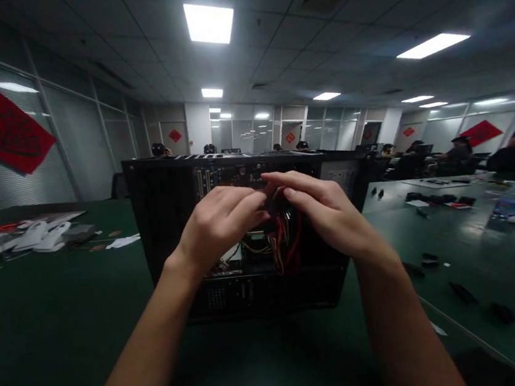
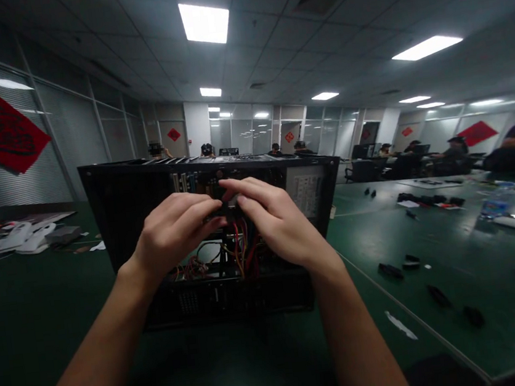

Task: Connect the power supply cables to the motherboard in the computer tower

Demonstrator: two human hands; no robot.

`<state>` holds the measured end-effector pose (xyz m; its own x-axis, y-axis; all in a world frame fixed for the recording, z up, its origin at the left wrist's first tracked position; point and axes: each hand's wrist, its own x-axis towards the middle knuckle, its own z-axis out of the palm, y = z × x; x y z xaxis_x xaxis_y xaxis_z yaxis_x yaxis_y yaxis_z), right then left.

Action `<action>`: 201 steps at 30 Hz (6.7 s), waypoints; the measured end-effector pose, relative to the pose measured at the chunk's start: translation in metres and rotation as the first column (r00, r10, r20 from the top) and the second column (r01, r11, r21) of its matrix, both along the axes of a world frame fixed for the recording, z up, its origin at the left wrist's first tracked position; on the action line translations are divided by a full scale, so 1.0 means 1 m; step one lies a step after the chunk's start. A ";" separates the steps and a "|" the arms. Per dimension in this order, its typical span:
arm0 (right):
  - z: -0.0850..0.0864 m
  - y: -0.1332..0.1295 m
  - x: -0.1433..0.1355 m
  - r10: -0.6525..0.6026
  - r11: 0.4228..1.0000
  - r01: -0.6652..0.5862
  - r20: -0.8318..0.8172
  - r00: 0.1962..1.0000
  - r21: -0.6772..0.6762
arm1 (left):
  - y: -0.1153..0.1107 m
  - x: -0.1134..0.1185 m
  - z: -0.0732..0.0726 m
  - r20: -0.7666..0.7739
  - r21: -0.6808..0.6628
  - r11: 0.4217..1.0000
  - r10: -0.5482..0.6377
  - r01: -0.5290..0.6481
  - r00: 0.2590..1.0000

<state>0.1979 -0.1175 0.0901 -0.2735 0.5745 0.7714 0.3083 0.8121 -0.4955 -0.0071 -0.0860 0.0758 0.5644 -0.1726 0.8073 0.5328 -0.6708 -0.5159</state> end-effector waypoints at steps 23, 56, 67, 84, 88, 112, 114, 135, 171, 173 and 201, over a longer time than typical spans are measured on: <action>-0.042 0.061 -0.009 -0.324 0.927 0.359 0.720 0.614 0.111 | 0.057 -0.013 -0.035 -0.117 -0.029 0.974 0.221 -0.226 0.968; -0.114 0.120 -0.006 -0.232 0.937 0.350 0.791 0.566 0.025 | 0.082 0.021 -0.078 -0.610 -0.494 0.474 0.408 -0.729 0.679; -0.114 0.119 -0.007 -0.258 0.937 0.347 0.729 0.634 0.030 | 0.091 0.018 -0.082 -0.564 -0.562 0.433 0.423 -0.705 0.710; -0.114 0.123 -0.011 -0.303 0.937 0.335 0.718 0.626 0.102 | 0.091 0.016 -0.086 -0.452 -0.708 0.372 0.415 -0.600 0.790; -0.115 0.126 -0.012 -0.301 0.938 0.329 0.719 0.626 0.106 | 0.089 0.013 -0.086 -0.423 -0.727 0.382 0.406 -0.571 0.810; -0.111 0.126 -0.017 -0.390 0.882 0.446 0.773 0.501 0.156 | 0.105 0.009 -0.098 -0.367 -0.780 0.374 0.375 -0.501 0.851; -0.110 0.127 -0.018 -0.397 0.873 0.462 0.781 0.483 0.158 | 0.104 0.010 -0.096 -0.377 -0.772 0.375 0.381 -0.513 0.844; -0.109 0.128 -0.020 -0.426 0.838 0.522 0.788 0.445 0.158 | 0.100 0.021 -0.086 -0.486 -0.681 0.371 0.417 -0.632 0.768; -0.113 0.128 -0.012 -0.432 0.773 0.633 0.771 0.467 0.050 | 0.094 0.035 -0.088 -0.437 -0.727 0.302 0.488 -0.617 0.755; -0.114 0.127 -0.011 -0.438 0.774 0.630 0.766 0.472 0.054 | 0.093 0.037 -0.089 -0.431 -0.727 0.293 0.508 -0.621 0.745; -0.109 0.035 0.022 -0.536 0.819 0.362 0.368 0.760 0.444 | 0.020 -0.007 -0.109 -0.105 -0.771 0.461 0.590 -0.440 0.801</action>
<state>0.2203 -0.0829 -0.0191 -0.4163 0.4596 0.7845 0.7958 0.6015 0.0698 -0.0137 -0.0655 -0.0327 0.1997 0.7887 0.5814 0.9315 -0.3369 0.1371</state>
